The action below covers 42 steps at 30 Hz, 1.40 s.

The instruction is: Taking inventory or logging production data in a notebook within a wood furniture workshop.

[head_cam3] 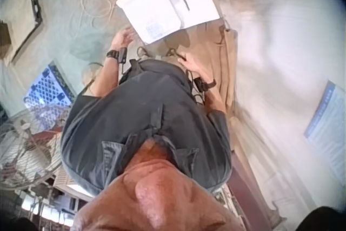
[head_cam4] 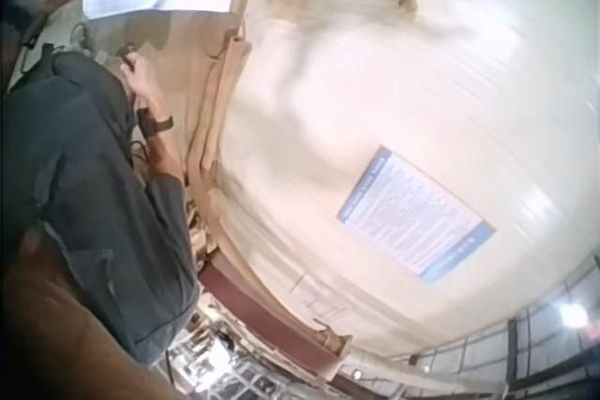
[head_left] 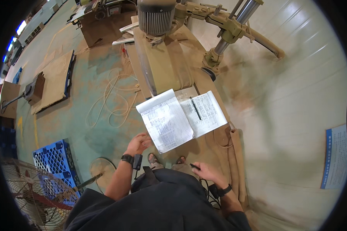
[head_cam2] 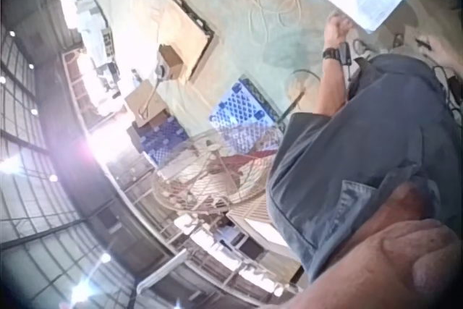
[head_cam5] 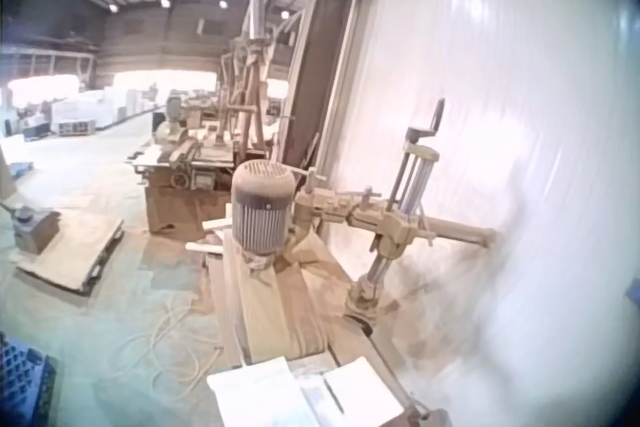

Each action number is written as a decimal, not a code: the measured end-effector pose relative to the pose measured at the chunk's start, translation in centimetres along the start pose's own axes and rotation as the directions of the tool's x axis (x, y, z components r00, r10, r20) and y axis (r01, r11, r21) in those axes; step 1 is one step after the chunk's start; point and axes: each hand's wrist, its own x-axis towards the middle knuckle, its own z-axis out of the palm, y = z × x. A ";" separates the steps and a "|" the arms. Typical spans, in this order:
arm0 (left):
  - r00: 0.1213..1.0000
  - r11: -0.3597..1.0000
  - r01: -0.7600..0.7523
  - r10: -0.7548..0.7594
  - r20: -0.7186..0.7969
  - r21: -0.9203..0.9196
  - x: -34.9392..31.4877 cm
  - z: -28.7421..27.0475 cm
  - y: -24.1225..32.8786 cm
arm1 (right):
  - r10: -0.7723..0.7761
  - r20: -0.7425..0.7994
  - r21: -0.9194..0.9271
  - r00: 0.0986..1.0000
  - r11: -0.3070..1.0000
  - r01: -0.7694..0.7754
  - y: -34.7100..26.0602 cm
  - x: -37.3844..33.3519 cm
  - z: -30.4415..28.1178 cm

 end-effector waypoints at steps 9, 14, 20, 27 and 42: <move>0.873 0.307 0.126 -0.486 0.041 0.943 -10.9 3.0 -4.1 | -0.115 0.068 0.340 0.991 0.936 0.086 3.3 -2.5 3.3; 0.859 0.305 -0.035 -0.477 0.185 0.952 -10.0 7.0 -2.5 | -0.062 0.034 0.241 0.997 0.969 0.052 -0.3 -4.4 1.2; 0.877 0.406 -0.174 -0.350 0.329 0.897 -8.5 12.8 -1.5 | -0.191 0.081 0.285 0.978 0.945 0.160 -1.1 -4.7 -1.4; 0.799 0.117 -0.449 -0.392 0.456 0.886 -8.7 23.1 -3.7 | -0.478 0.442 0.473 0.759 0.843 0.256 -2.0 -8.2 -5.3; 0.749 -0.028 -0.411 -0.580 0.320 0.911 -6.6 25.5 -7.9 | -0.504 0.279 -0.292 0.818 0.767 0.572 2.2 -5.9 -2.7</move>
